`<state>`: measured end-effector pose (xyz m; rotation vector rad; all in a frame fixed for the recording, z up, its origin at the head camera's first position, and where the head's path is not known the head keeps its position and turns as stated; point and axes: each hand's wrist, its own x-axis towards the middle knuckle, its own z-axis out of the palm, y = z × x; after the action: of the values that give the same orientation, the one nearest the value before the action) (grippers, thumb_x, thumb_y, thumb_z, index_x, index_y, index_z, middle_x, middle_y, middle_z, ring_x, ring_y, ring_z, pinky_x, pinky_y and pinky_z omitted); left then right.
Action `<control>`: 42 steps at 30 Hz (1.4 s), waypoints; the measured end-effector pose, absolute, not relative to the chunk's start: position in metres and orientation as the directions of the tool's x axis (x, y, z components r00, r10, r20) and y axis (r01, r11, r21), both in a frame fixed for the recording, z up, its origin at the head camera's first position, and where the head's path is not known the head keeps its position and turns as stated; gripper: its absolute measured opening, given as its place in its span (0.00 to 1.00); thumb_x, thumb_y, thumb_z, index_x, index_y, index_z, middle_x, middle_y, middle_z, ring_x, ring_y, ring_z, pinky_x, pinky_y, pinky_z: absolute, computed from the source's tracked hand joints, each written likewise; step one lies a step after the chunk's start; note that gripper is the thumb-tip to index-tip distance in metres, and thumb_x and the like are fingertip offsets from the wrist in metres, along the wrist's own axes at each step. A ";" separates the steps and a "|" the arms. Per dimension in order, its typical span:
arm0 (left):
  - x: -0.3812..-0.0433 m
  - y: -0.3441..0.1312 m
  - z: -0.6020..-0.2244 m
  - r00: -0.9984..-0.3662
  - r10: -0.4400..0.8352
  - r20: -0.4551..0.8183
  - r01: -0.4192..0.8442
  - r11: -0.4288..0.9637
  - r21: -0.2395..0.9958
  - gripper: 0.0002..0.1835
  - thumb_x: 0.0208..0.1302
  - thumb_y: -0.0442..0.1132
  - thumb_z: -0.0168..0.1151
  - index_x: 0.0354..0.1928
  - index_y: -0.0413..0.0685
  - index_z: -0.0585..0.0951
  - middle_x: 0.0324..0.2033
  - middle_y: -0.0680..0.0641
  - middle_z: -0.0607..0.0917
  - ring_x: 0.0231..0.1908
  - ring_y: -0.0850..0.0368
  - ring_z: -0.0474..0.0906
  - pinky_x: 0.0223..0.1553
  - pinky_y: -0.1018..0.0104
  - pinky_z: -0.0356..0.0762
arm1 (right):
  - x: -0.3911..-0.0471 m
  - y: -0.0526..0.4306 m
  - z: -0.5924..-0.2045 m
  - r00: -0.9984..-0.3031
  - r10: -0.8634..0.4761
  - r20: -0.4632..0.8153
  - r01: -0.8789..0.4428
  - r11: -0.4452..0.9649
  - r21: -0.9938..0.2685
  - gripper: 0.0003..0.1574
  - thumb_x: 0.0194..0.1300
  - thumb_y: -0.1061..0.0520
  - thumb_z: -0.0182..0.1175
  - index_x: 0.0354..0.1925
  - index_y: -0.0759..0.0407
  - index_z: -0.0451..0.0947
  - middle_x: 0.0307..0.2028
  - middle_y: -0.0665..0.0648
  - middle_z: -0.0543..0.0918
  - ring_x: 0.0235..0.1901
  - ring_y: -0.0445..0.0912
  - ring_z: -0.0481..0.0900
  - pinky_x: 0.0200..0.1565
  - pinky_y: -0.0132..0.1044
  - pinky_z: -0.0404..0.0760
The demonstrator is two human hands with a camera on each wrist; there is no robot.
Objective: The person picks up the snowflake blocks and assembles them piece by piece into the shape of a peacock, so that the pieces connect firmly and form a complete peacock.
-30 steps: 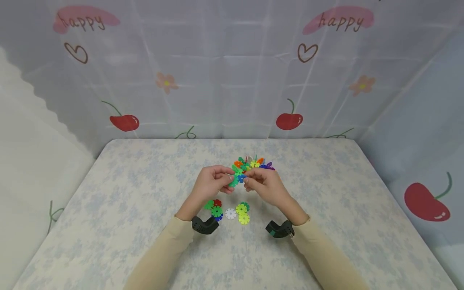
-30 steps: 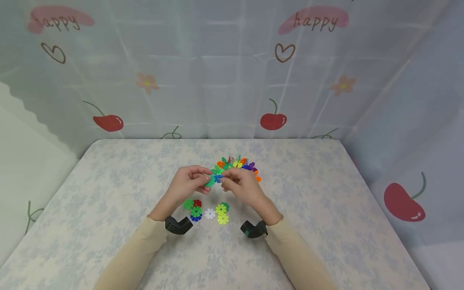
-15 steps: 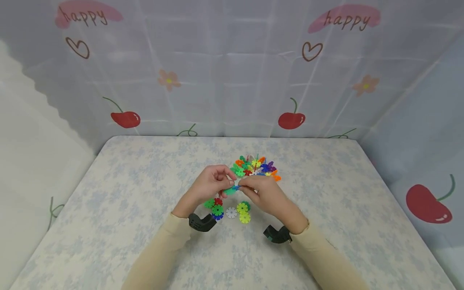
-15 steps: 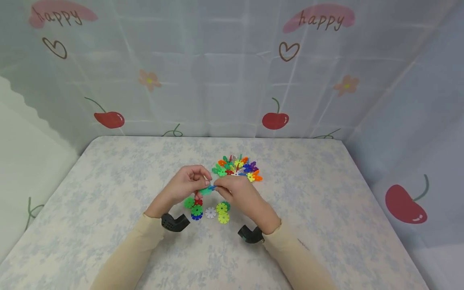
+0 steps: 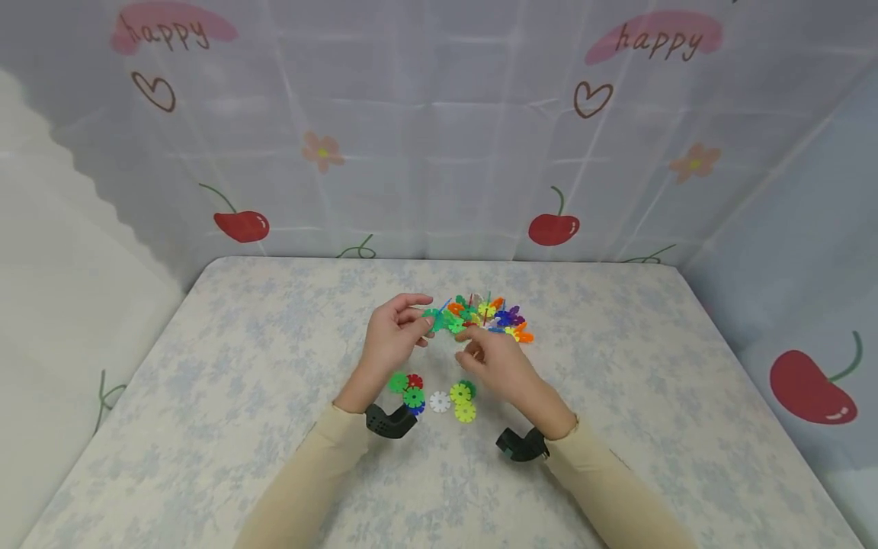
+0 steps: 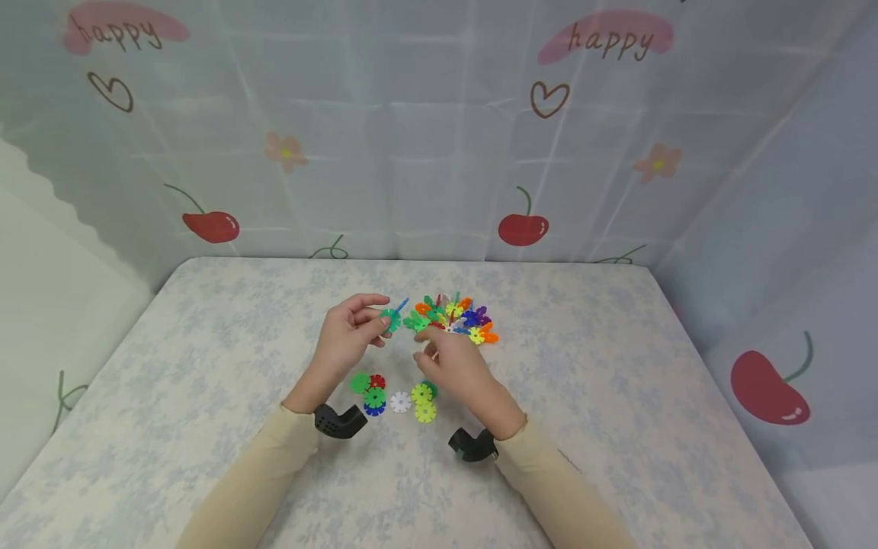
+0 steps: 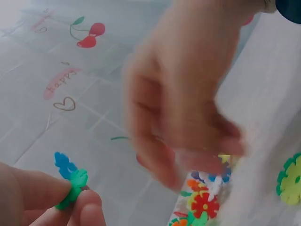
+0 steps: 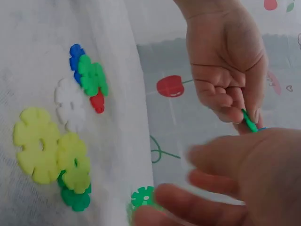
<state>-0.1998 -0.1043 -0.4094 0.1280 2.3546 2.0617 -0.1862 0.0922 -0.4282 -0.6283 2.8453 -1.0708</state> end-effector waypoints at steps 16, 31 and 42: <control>-0.197 -0.100 -0.406 -0.977 0.178 -0.119 -0.156 -0.213 0.965 0.31 0.71 0.26 0.58 0.74 0.45 0.66 0.29 0.54 0.85 0.33 0.62 0.89 0.41 0.69 0.88 | -0.194 0.105 -0.434 -0.773 -0.609 -0.178 -0.360 0.651 -0.668 0.10 0.65 0.58 0.69 0.29 0.55 0.78 0.18 0.48 0.72 0.19 0.39 0.68 0.25 0.30 0.68; -0.191 -0.097 -0.401 -0.974 0.217 -0.068 -0.074 -0.021 0.997 0.28 0.67 0.29 0.65 0.68 0.49 0.73 0.26 0.51 0.86 0.29 0.57 0.89 0.41 0.61 0.90 | -0.190 0.123 -0.402 -0.882 -0.345 0.322 -0.458 0.459 -0.762 0.06 0.68 0.65 0.64 0.42 0.67 0.85 0.32 0.60 0.90 0.30 0.48 0.89 0.40 0.40 0.90; -0.191 -0.101 -0.398 -0.958 0.281 -0.059 -0.057 0.015 0.998 0.24 0.67 0.29 0.64 0.64 0.46 0.74 0.25 0.51 0.86 0.27 0.57 0.88 0.39 0.59 0.90 | -0.190 0.123 -0.401 -0.786 -0.383 0.484 -0.617 0.452 -0.644 0.05 0.66 0.69 0.65 0.40 0.67 0.86 0.32 0.60 0.90 0.31 0.49 0.89 0.38 0.41 0.90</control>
<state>-0.1906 -0.1012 -0.3981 0.2328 2.0497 2.0365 -0.1900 0.1230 -0.4013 -1.0243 2.8980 -1.4848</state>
